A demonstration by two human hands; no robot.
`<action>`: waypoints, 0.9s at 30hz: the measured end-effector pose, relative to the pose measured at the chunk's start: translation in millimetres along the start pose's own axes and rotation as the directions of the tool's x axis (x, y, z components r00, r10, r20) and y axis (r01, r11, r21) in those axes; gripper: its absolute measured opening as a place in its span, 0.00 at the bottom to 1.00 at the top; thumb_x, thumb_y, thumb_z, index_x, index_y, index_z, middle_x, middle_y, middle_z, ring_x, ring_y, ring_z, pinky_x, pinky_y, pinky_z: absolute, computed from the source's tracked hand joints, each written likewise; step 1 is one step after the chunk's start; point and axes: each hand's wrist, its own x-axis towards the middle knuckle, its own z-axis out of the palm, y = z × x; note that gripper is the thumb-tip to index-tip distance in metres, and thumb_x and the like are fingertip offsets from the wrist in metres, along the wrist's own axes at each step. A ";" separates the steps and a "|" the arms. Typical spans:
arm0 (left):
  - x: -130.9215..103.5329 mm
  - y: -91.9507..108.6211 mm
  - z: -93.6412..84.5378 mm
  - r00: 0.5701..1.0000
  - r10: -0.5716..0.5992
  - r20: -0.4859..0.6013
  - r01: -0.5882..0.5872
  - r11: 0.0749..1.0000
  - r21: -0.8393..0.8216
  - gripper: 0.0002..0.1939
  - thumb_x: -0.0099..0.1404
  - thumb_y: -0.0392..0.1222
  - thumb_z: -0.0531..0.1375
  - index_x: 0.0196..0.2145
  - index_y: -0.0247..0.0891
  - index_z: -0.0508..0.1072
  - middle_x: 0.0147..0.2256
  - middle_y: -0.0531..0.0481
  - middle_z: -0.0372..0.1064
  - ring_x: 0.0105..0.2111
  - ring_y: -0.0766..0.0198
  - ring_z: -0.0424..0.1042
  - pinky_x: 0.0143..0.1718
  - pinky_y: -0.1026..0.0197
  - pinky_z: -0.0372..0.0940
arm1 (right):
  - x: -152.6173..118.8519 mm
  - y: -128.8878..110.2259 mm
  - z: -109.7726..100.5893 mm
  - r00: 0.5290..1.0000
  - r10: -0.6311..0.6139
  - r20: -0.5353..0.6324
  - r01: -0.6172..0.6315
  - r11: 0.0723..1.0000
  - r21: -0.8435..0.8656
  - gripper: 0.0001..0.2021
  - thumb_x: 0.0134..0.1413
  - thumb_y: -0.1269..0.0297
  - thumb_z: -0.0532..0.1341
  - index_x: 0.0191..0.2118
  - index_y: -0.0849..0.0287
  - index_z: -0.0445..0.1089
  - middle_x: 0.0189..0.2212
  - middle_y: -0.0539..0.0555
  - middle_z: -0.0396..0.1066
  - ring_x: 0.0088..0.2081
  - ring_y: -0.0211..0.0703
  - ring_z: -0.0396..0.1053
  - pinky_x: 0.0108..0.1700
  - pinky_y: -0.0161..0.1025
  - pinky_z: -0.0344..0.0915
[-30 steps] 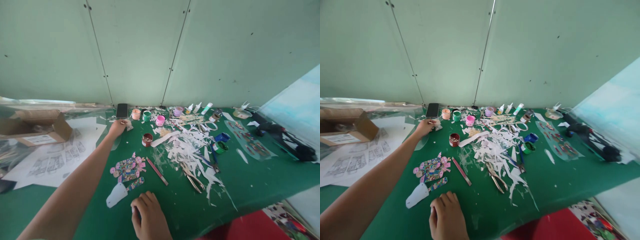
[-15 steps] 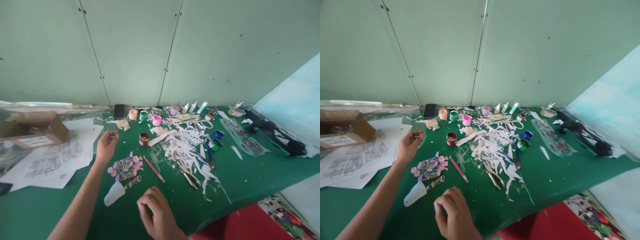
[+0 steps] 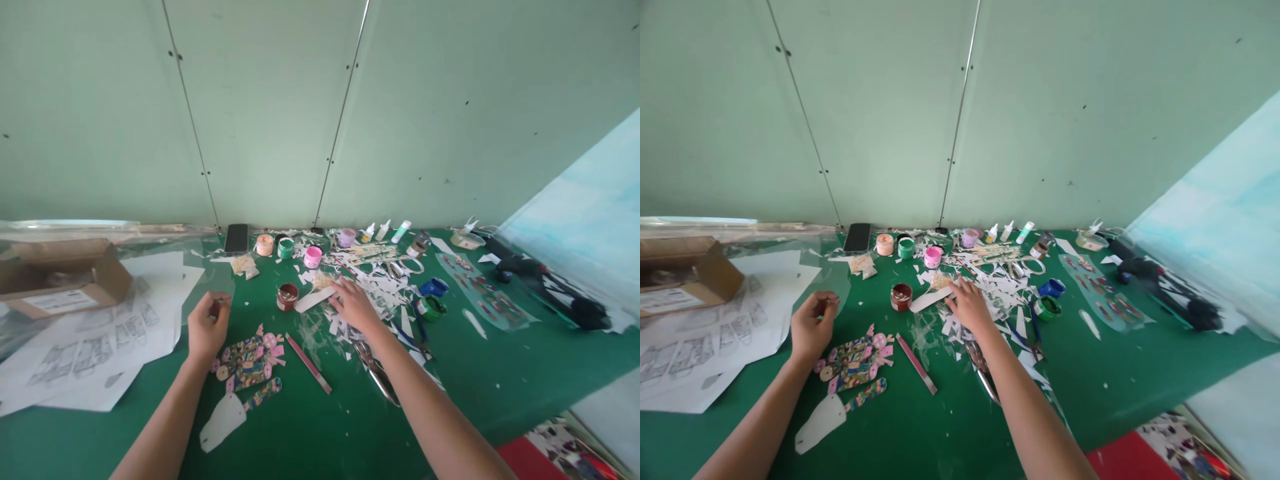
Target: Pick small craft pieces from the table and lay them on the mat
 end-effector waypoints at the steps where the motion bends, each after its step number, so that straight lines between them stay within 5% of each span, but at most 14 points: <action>1: 0.2 0.1 -1.6 1.000 0.022 -0.013 -0.022 0.999 0.041 0.07 0.60 0.43 0.54 0.31 0.40 0.70 0.24 0.53 0.66 0.24 0.64 0.64 0.27 0.62 0.61 | -4.6 3.9 -0.3 1.000 -0.019 0.022 0.020 1.000 -0.010 0.19 0.64 0.60 0.56 0.58 0.54 0.69 0.61 0.60 0.65 0.60 0.55 0.63 0.58 0.53 0.63; 4: 2.6 2.8 -4.7 0.994 0.100 -0.038 -0.091 0.976 0.197 0.07 0.62 0.41 0.52 0.32 0.41 0.69 0.30 0.48 0.71 0.31 0.58 0.70 0.37 0.57 0.66 | -17.9 17.5 -7.2 0.998 -0.033 0.049 0.036 0.998 -0.042 0.17 0.66 0.62 0.52 0.55 0.55 0.73 0.59 0.58 0.67 0.59 0.52 0.65 0.59 0.49 0.63; 7: 4.1 6.2 -5.2 0.987 0.151 0.063 -0.163 0.897 0.412 0.11 0.64 0.44 0.52 0.39 0.41 0.72 0.41 0.42 0.73 0.44 0.49 0.71 0.48 0.49 0.65 | -24.1 29.7 -15.2 0.999 0.005 0.050 -0.001 0.997 -0.079 0.16 0.65 0.65 0.53 0.50 0.56 0.76 0.55 0.59 0.71 0.57 0.51 0.67 0.58 0.50 0.63; 12: 2.8 3.4 -8.3 0.976 0.016 0.216 -0.155 0.749 0.644 0.22 0.61 0.50 0.61 0.52 0.42 0.72 0.57 0.38 0.66 0.54 0.40 0.66 0.55 0.41 0.60 | -16.4 34.6 -20.1 0.994 0.091 0.068 -0.082 0.988 -0.132 0.11 0.58 0.73 0.56 0.38 0.60 0.77 0.43 0.61 0.75 0.47 0.52 0.72 0.51 0.48 0.67; 16: 7.2 1.9 -17.1 0.953 -0.134 0.270 -0.079 0.753 0.654 0.17 0.65 0.47 0.56 0.50 0.44 0.73 0.52 0.42 0.72 0.50 0.43 0.70 0.48 0.46 0.66 | 3.7 22.5 -14.9 0.992 0.105 0.064 -0.096 0.986 -0.136 0.16 0.53 0.77 0.56 0.47 0.64 0.73 0.47 0.65 0.73 0.51 0.56 0.70 0.54 0.50 0.65; 20: 10.3 6.1 -27.8 0.930 -0.243 0.275 0.022 0.784 0.621 0.13 0.67 0.48 0.53 0.40 0.44 0.76 0.40 0.45 0.77 0.41 0.47 0.75 0.38 0.53 0.66 | 26.8 1.3 0.2 0.996 0.061 0.071 -0.055 0.995 -0.083 0.21 0.60 0.69 0.56 0.58 0.64 0.65 0.58 0.64 0.66 0.59 0.55 0.63 0.60 0.49 0.60; 27: 9.3 10.6 -55.4 0.937 -0.309 0.164 0.105 0.697 0.709 0.12 0.64 0.50 0.53 0.32 0.45 0.74 0.27 0.45 0.75 0.26 0.49 0.72 0.25 0.58 0.57 | 23.4 -32.0 12.1 0.994 0.033 0.105 -0.031 0.999 -0.028 0.15 0.61 0.62 0.58 0.51 0.59 0.71 0.48 0.63 0.73 0.50 0.56 0.68 0.54 0.51 0.63</action>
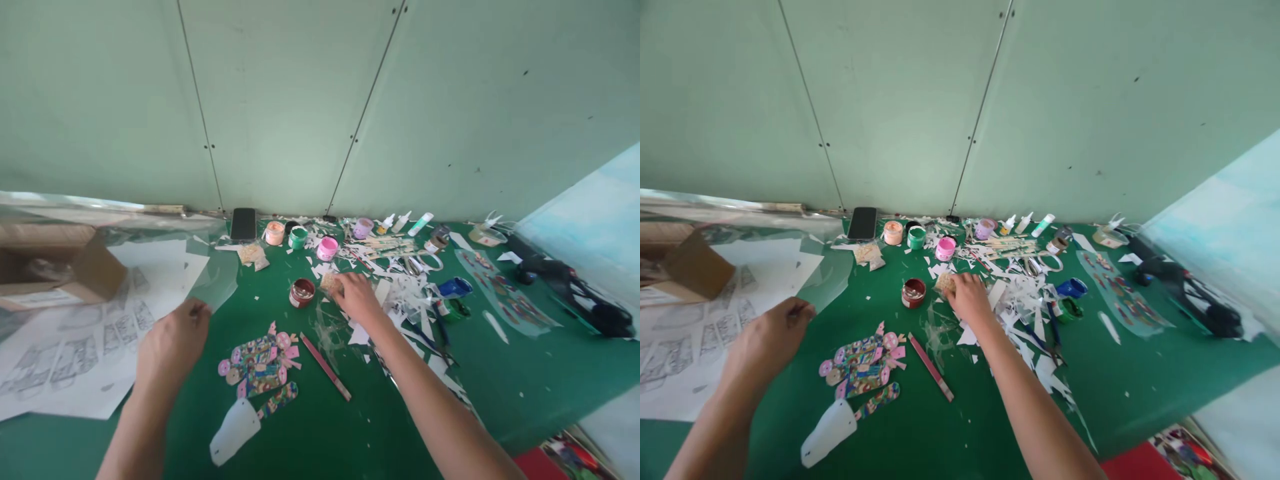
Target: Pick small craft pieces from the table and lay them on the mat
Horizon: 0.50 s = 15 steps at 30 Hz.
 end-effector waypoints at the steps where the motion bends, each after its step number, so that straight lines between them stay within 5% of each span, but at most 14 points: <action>1: -0.1 -3.2 -4.0 1.000 -0.009 0.022 0.009 1.000 0.015 0.12 0.64 0.50 0.53 0.31 0.45 0.73 0.26 0.46 0.74 0.26 0.50 0.71 0.25 0.58 0.57 | -2.3 0.1 -2.1 1.000 -0.004 0.004 0.004 1.000 0.011 0.13 0.62 0.62 0.57 0.49 0.58 0.72 0.46 0.61 0.74 0.49 0.53 0.69 0.53 0.48 0.64; 7: -1.4 -15.4 -20.2 0.932 -0.007 0.361 0.000 1.000 0.021 0.13 0.66 0.50 0.51 0.34 0.44 0.73 0.33 0.47 0.77 0.33 0.52 0.74 0.32 0.59 0.59 | 7.1 37.5 -21.7 0.984 0.174 -0.030 -0.173 0.985 0.031 0.15 0.62 0.73 0.51 0.46 0.58 0.74 0.41 0.57 0.77 0.42 0.44 0.74 0.44 0.38 0.66; 12: -5.1 -12.8 -16.9 0.891 0.094 0.443 -0.047 0.992 -0.116 0.12 0.64 0.51 0.53 0.33 0.44 0.72 0.35 0.47 0.78 0.36 0.51 0.75 0.36 0.58 0.61 | 15.3 51.5 -19.4 0.972 0.234 0.005 -0.234 0.972 0.026 0.15 0.55 0.75 0.59 0.46 0.56 0.76 0.37 0.54 0.77 0.40 0.42 0.74 0.44 0.36 0.67; 15: -3.6 -12.5 -11.5 0.902 0.114 0.417 -0.037 0.981 -0.188 0.17 0.63 0.57 0.52 0.34 0.45 0.73 0.33 0.47 0.78 0.35 0.51 0.76 0.36 0.57 0.61 | 12.9 43.5 -13.4 0.974 0.225 0.026 -0.225 0.974 0.025 0.14 0.55 0.72 0.61 0.47 0.55 0.76 0.38 0.54 0.77 0.41 0.42 0.74 0.47 0.36 0.67</action>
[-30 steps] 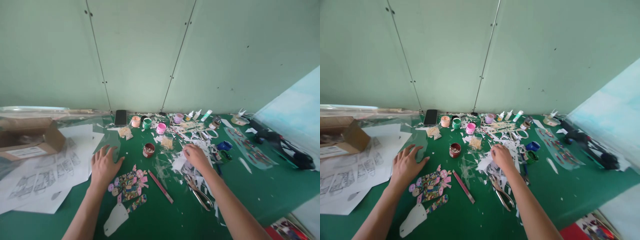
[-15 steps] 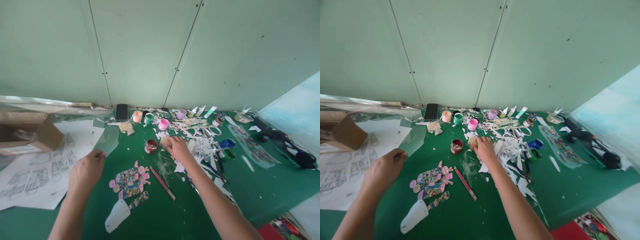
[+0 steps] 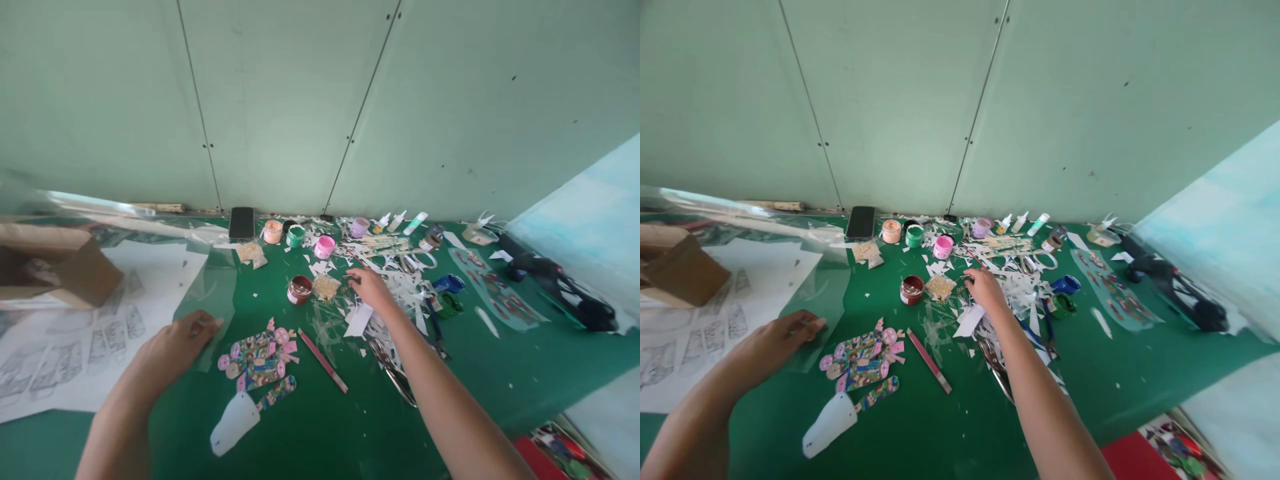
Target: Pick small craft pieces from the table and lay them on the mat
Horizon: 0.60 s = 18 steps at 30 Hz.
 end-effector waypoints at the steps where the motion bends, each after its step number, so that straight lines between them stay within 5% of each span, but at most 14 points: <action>1: 1.7 -1.1 1.4 1.000 0.010 -0.020 -0.011 1.000 -0.022 0.17 0.63 0.58 0.51 0.35 0.45 0.73 0.34 0.48 0.78 0.34 0.51 0.76 0.36 0.57 0.61 | -1.3 -2.3 1.2 1.000 0.011 -0.001 -0.011 1.000 -0.006 0.14 0.56 0.72 0.60 0.48 0.56 0.75 0.39 0.55 0.77 0.42 0.43 0.74 0.47 0.37 0.67; 6: 8.8 -7.6 7.8 0.994 0.032 -0.109 -0.039 0.997 -0.066 0.19 0.57 0.59 0.51 0.34 0.46 0.74 0.33 0.49 0.77 0.30 0.54 0.74 0.31 0.58 0.60 | -1.2 -6.2 -0.6 0.997 0.080 -0.021 -0.081 0.995 -0.057 0.19 0.62 0.73 0.55 0.57 0.63 0.69 0.45 0.63 0.75 0.46 0.47 0.73 0.49 0.41 0.66; 12: 11.4 1.7 18.5 0.978 0.103 -0.184 -0.129 0.983 -0.133 0.18 0.56 0.58 0.53 0.33 0.44 0.74 0.30 0.50 0.75 0.26 0.58 0.71 0.28 0.61 0.59 | 4.8 -6.1 -5.9 0.993 0.094 0.078 -0.086 0.991 -0.101 0.08 0.64 0.65 0.59 0.41 0.62 0.74 0.41 0.55 0.75 0.43 0.42 0.73 0.48 0.44 0.69; 18: 24.6 26.7 38.0 0.916 0.111 -0.386 -0.212 0.950 -0.231 0.17 0.60 0.55 0.51 0.31 0.42 0.72 0.22 0.53 0.69 0.23 0.63 0.67 0.27 0.63 0.57 | 4.6 -8.4 -10.9 0.987 0.085 0.136 -0.073 0.994 -0.085 0.07 0.63 0.64 0.61 0.41 0.62 0.73 0.40 0.54 0.75 0.43 0.41 0.73 0.49 0.46 0.69</action>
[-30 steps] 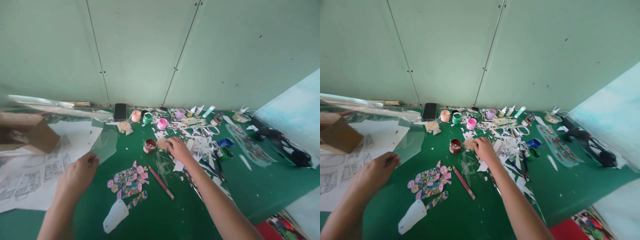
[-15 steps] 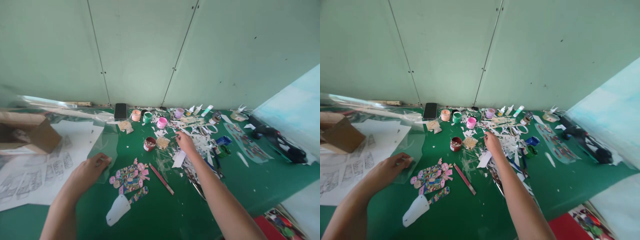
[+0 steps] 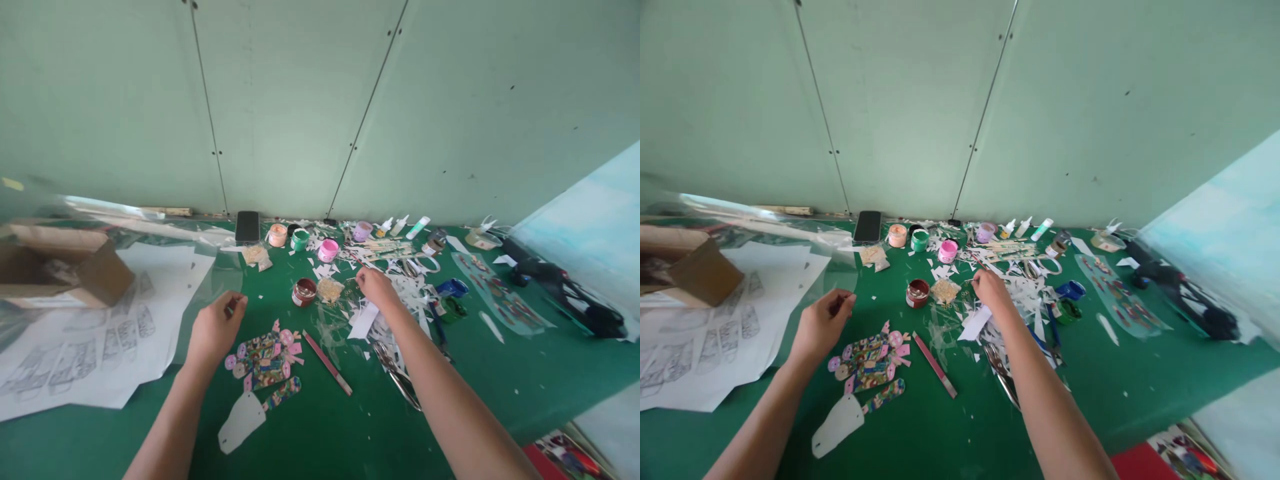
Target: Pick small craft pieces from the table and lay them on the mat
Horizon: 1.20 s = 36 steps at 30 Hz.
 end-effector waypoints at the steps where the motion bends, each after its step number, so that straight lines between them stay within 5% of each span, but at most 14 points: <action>1: 1.8 0.3 4.8 0.999 0.005 -0.037 -0.006 0.999 -0.040 0.17 0.60 0.54 0.51 0.31 0.41 0.72 0.21 0.53 0.67 0.22 0.63 0.66 0.26 0.63 0.57 | -1.1 -0.3 0.3 1.000 -0.006 0.005 0.006 1.000 0.011 0.06 0.62 0.66 0.61 0.42 0.61 0.73 0.40 0.54 0.76 0.43 0.41 0.74 0.49 0.44 0.69; 6: 0.6 -4.1 17.0 0.986 -0.060 -0.153 0.018 0.965 -0.261 0.17 0.59 0.55 0.54 0.27 0.38 0.70 0.16 0.56 0.59 0.18 0.67 0.59 0.22 0.65 0.54 | -7.2 0.2 4.0 1.000 -0.018 0.012 0.017 0.998 0.064 0.11 0.56 0.77 0.60 0.42 0.58 0.76 0.38 0.54 0.79 0.42 0.40 0.76 0.46 0.35 0.67; 14: -4.3 -5.9 10.2 0.950 -0.189 -0.247 0.018 0.826 -0.563 0.14 0.58 0.52 0.59 0.27 0.37 0.69 0.15 0.58 0.57 0.16 0.70 0.54 0.18 0.66 0.50 | -0.7 -1.3 1.2 0.999 0.036 -0.039 -0.030 0.988 0.151 0.12 0.50 0.76 0.59 0.37 0.56 0.78 0.34 0.53 0.80 0.39 0.43 0.77 0.43 0.35 0.68; 21: 12.4 -5.6 9.5 0.927 -0.188 -0.325 -0.046 0.804 -0.593 0.12 0.58 0.49 0.59 0.27 0.37 0.69 0.16 0.58 0.57 0.17 0.69 0.56 0.20 0.66 0.53 | 10.2 -1.1 3.7 0.999 0.011 -0.042 0.000 0.967 0.255 0.11 0.53 0.73 0.57 0.35 0.56 0.77 0.31 0.51 0.79 0.34 0.41 0.76 0.37 0.35 0.70; 26: 17.1 -6.5 8.9 0.931 -0.189 -0.312 -0.016 0.833 -0.552 0.13 0.58 0.50 0.58 0.26 0.37 0.69 0.15 0.57 0.58 0.17 0.69 0.56 0.18 0.66 0.53 | 47.0 -8.8 1.7 0.997 0.041 -0.063 -0.026 0.975 0.223 0.14 0.62 0.73 0.51 0.44 0.60 0.73 0.28 0.51 0.76 0.27 0.38 0.73 0.33 0.36 0.70; 31: 14.7 -7.5 9.6 0.935 -0.204 -0.289 0.011 0.833 -0.553 0.13 0.58 0.51 0.59 0.25 0.38 0.69 0.15 0.57 0.57 0.17 0.69 0.56 0.17 0.66 0.53 | 103.0 -25.6 -4.7 0.995 0.007 -0.097 0.003 0.995 0.099 0.12 0.64 0.60 0.59 0.47 0.62 0.70 0.42 0.55 0.74 0.42 0.42 0.73 0.48 0.47 0.69; 36: 13.7 -9.2 8.8 0.932 -0.206 -0.297 0.007 0.833 -0.553 0.13 0.58 0.50 0.59 0.26 0.38 0.69 0.16 0.57 0.57 0.17 0.69 0.56 0.18 0.66 0.53 | 135.6 -37.9 -3.3 0.998 -0.051 -0.025 0.051 0.999 -0.002 0.15 0.64 0.58 0.59 0.51 0.61 0.69 0.47 0.56 0.72 0.47 0.45 0.71 0.50 0.50 0.69</action>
